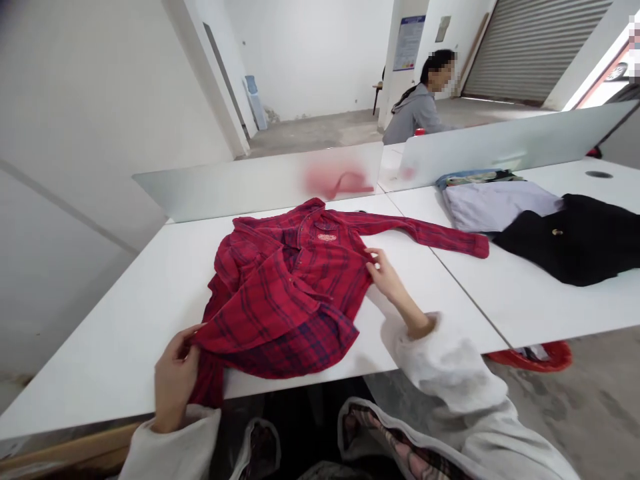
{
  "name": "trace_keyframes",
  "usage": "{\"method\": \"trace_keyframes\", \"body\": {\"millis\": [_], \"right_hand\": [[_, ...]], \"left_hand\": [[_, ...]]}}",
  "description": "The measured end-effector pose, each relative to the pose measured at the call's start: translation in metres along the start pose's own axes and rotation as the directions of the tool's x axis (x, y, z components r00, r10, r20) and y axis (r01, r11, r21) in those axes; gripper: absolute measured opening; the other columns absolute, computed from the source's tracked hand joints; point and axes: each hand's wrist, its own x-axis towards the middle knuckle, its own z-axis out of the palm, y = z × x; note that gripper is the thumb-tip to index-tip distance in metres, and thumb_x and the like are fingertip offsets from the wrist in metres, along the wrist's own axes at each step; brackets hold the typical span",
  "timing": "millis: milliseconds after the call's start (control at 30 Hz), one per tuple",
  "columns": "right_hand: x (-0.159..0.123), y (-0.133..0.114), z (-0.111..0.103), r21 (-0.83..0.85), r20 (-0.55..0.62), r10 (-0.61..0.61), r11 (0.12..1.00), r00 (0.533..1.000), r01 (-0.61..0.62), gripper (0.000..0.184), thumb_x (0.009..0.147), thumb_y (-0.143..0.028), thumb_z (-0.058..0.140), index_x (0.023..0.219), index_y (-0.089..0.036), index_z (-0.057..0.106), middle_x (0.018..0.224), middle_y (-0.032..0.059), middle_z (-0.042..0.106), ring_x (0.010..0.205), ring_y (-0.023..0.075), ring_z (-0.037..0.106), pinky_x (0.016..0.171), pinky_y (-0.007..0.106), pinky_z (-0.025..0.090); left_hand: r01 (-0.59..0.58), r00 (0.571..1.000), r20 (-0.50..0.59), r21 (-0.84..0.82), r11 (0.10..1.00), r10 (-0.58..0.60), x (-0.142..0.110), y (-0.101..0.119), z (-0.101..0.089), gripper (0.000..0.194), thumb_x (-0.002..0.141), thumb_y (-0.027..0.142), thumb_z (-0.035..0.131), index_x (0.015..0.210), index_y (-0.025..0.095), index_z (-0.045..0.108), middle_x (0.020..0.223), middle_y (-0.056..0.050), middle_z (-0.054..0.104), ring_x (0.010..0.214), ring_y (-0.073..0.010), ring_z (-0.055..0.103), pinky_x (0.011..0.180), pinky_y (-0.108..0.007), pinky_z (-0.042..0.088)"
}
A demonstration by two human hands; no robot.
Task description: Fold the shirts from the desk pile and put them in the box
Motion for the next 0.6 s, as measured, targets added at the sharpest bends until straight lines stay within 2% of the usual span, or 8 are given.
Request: {"method": "trace_keyframes", "body": {"millis": [100, 200, 267, 333, 400, 500, 533, 600], "right_hand": [[-0.001, 0.018, -0.021, 0.050, -0.050, 0.072, 0.996, 0.996, -0.069, 0.035, 0.092, -0.041, 0.047, 0.119, -0.019, 0.052, 0.095, 0.0049, 0.060, 0.074, 0.0141, 0.061, 0.062, 0.030, 0.054], [-0.021, 0.041, -0.045, 0.057, -0.096, 0.140, 0.989, 0.986, -0.135, 0.045, 0.084, -0.048, 0.050, 0.119, -0.020, 0.048, 0.086, 0.0034, 0.057, 0.062, 0.0138, 0.059, 0.053, 0.030, 0.053], [-0.048, 0.049, -0.050, -0.060, -0.117, 0.078, 0.994, 0.990, -0.086, 0.048, 0.080, -0.050, 0.054, 0.116, -0.018, 0.051, 0.090, 0.0066, 0.057, 0.063, 0.0154, 0.060, 0.056, 0.033, 0.055], [-0.080, 0.047, -0.042, -0.236, -0.050, -0.065, 0.970, 0.997, 0.051, 0.040, 0.085, -0.048, 0.050, 0.110, -0.017, 0.056, 0.096, 0.0108, 0.059, 0.075, 0.0191, 0.062, 0.068, 0.037, 0.056], [-0.112, 0.039, -0.026, -0.368, 0.112, -0.194, 0.903, 0.975, 0.222, 0.036, 0.089, -0.044, 0.047, 0.112, -0.019, 0.059, 0.108, 0.0137, 0.060, 0.097, 0.0238, 0.061, 0.085, 0.043, 0.053], [-0.144, 0.029, -0.004, -0.479, 0.346, -0.274, 0.771, 0.898, 0.420, 0.056, 0.086, -0.050, 0.053, 0.134, -0.021, 0.049, 0.139, 0.0151, 0.046, 0.132, 0.0312, 0.038, 0.104, 0.054, 0.037], [-0.149, 0.029, 0.000, -0.500, 0.386, -0.270, 0.742, 0.882, 0.446, 0.062, 0.085, -0.052, 0.054, 0.139, -0.022, 0.044, 0.145, 0.0145, 0.039, 0.137, 0.0324, 0.030, 0.107, 0.057, 0.032], [-0.151, 0.031, 0.000, -0.509, 0.436, -0.239, 0.730, 0.868, 0.456, 0.062, 0.088, -0.050, 0.051, 0.143, -0.023, 0.038, 0.150, 0.0124, 0.032, 0.141, 0.0308, 0.021, 0.109, 0.059, 0.027]], "left_hand": [[0.004, 0.992, 0.125, 0.058, 0.998, -0.011, -0.010, -0.025, -0.021, 0.036, 0.078, 0.045, 0.048, 0.094, 0.019, 0.066, 0.096, -0.007, 0.071, 0.091, -0.0236, 0.065, 0.084, -0.036, 0.053], [-0.072, 0.971, 0.237, 0.158, 0.985, 0.033, -0.026, -0.036, -0.029, 0.036, 0.080, 0.048, 0.047, 0.093, 0.021, 0.067, 0.095, -0.006, 0.070, 0.088, -0.0236, 0.066, 0.083, -0.038, 0.053], [-0.144, 0.973, 0.208, 0.208, 0.967, 0.100, -0.038, -0.031, -0.027, 0.036, 0.084, 0.046, 0.045, 0.098, 0.022, 0.066, 0.100, -0.006, 0.069, 0.092, -0.0227, 0.066, 0.087, -0.038, 0.052], [-0.263, 0.951, 0.221, 0.206, 0.943, 0.217, -0.048, -0.017, -0.017, 0.034, 0.089, 0.043, 0.043, 0.104, 0.022, 0.065, 0.106, -0.006, 0.068, 0.098, -0.0203, 0.065, 0.090, -0.036, 0.052], [-0.436, 0.874, 0.318, 0.181, 0.882, 0.366, -0.055, 0.001, 0.000, 0.033, 0.091, 0.042, 0.045, 0.112, 0.023, 0.062, 0.114, -0.005, 0.066, 0.105, -0.0192, 0.062, 0.093, -0.035, 0.050], [-0.658, 0.713, 0.462, 0.181, 0.731, 0.527, -0.059, 0.021, 0.027, 0.044, 0.088, 0.044, 0.051, 0.128, 0.023, 0.054, 0.128, -0.006, 0.060, 0.117, -0.0237, 0.056, 0.100, -0.044, 0.044], [-0.694, 0.682, 0.485, 0.193, 0.694, 0.547, -0.058, 0.024, 0.034, 0.045, 0.089, 0.043, 0.051, 0.130, 0.024, 0.052, 0.131, -0.006, 0.058, 0.119, -0.0248, 0.054, 0.100, -0.045, 0.044], [-0.710, 0.670, 0.500, 0.218, 0.669, 0.549, -0.057, 0.024, 0.041, 0.043, 0.090, 0.040, 0.049, 0.130, 0.025, 0.052, 0.132, -0.007, 0.057, 0.119, -0.0250, 0.054, 0.096, -0.043, 0.047]]}}
